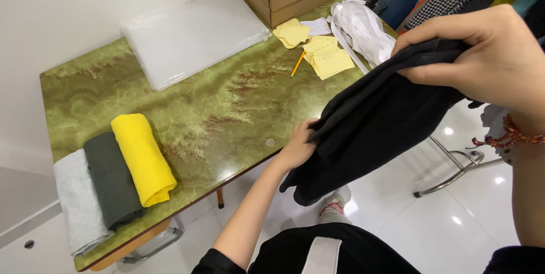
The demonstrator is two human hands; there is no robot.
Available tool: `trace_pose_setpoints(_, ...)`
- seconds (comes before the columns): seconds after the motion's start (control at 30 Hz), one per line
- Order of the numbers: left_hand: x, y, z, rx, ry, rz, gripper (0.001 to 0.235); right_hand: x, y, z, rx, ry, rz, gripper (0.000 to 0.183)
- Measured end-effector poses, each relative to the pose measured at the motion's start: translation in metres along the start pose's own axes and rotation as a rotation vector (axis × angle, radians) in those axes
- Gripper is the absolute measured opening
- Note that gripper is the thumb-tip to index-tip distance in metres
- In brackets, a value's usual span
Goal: The person takes several shirts from a clothing rack, including a dark green shirt, a yellow shirt, a black shirt, and a light blue shirt. They fold each shirt by hand on a table and place them in a neat stack.
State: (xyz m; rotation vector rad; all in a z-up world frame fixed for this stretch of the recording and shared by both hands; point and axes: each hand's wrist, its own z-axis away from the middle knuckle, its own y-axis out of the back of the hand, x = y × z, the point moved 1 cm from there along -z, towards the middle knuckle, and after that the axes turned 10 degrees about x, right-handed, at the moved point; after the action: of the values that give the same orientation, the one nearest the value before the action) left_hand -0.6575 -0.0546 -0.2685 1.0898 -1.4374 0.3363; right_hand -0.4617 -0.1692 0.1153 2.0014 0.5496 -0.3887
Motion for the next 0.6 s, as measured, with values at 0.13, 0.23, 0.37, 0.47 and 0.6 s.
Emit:
trace_pose_setpoints(0.13, -0.012, -0.007, 0.012, -0.091, 0.227, 0.047, 0.068, -0.012, 0.011, 0.005, 0.041, -0.030, -0.005, 0.016)
trace_pose_setpoints(0.23, -0.057, -0.018, 0.024, 0.024, 0.278, -0.035, 0.059, -0.001, 0.018, 0.010, 0.092, -0.072, 0.035, 0.016)
trace_pose_setpoints(0.37, -0.076, -0.010, 0.031, 0.170, 0.175, -0.151, 0.053, 0.028, 0.024, 0.020, 0.171, -0.149, 0.017, 0.019)
trace_pose_setpoints(0.47, -0.066, -0.002, 0.040, 0.321, 0.075, -0.141, 0.032, 0.060, 0.022, 0.027, 0.169, -0.157, -0.054, 0.022)
trace_pose_setpoints(0.6, -0.047, 0.002, 0.046, 0.368, 0.222, -0.076, 0.032, 0.057, 0.021, 0.034, 0.281, -0.263, -0.131, 0.011)
